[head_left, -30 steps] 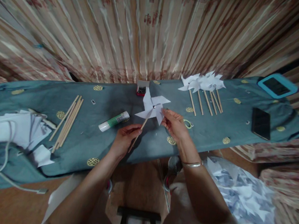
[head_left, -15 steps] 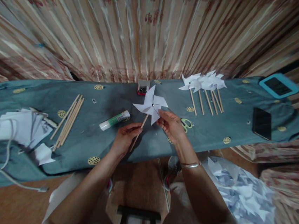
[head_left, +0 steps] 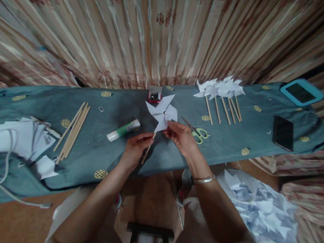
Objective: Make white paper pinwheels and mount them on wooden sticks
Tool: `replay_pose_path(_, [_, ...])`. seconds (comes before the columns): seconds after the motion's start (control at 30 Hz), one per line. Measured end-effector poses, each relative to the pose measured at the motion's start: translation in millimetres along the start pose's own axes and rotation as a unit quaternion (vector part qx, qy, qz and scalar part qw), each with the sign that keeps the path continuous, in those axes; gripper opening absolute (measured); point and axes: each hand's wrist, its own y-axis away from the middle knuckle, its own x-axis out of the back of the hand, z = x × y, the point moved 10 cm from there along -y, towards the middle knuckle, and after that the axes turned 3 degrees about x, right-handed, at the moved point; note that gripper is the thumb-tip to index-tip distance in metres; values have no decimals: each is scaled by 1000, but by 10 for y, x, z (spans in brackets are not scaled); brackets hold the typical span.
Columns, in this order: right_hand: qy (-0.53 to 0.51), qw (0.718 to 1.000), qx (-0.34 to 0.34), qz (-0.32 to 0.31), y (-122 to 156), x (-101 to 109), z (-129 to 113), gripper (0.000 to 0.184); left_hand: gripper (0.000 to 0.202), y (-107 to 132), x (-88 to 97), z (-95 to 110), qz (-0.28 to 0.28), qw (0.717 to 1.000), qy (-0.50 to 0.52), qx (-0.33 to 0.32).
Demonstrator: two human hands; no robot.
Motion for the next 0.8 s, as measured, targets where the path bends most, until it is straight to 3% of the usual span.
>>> replay_pose_path(0.17, [66, 997, 27, -1, 11, -22, -22, 43, 38, 6, -23, 4, -10, 1000, 2, 3])
replay_pose_path(0.3, [163, 981, 101, 22, 21, 38, -200, 48, 35, 9, -20, 33, -10, 1000, -7, -7])
replay_pose_path(0.43, [191, 960, 186, 84, 40, 233, -489, 48, 37, 9, -7, 39, -7, 1000, -15, -7])
replay_pose_path(0.6, [138, 943, 259, 156, 32, 503, -729, 31, 38, 10, -48, -10, -28, 999, -19, 9])
replay_pose_path(0.7, [112, 950, 245, 157, -34, 560, -692, 27, 36, 12, -90, -38, -49, 998, -20, 15])
replay_pose_path(0.8, [94, 969, 188, 128, -114, 523, -555, 28, 34, 13, -100, -56, -55, 998, -30, 19])
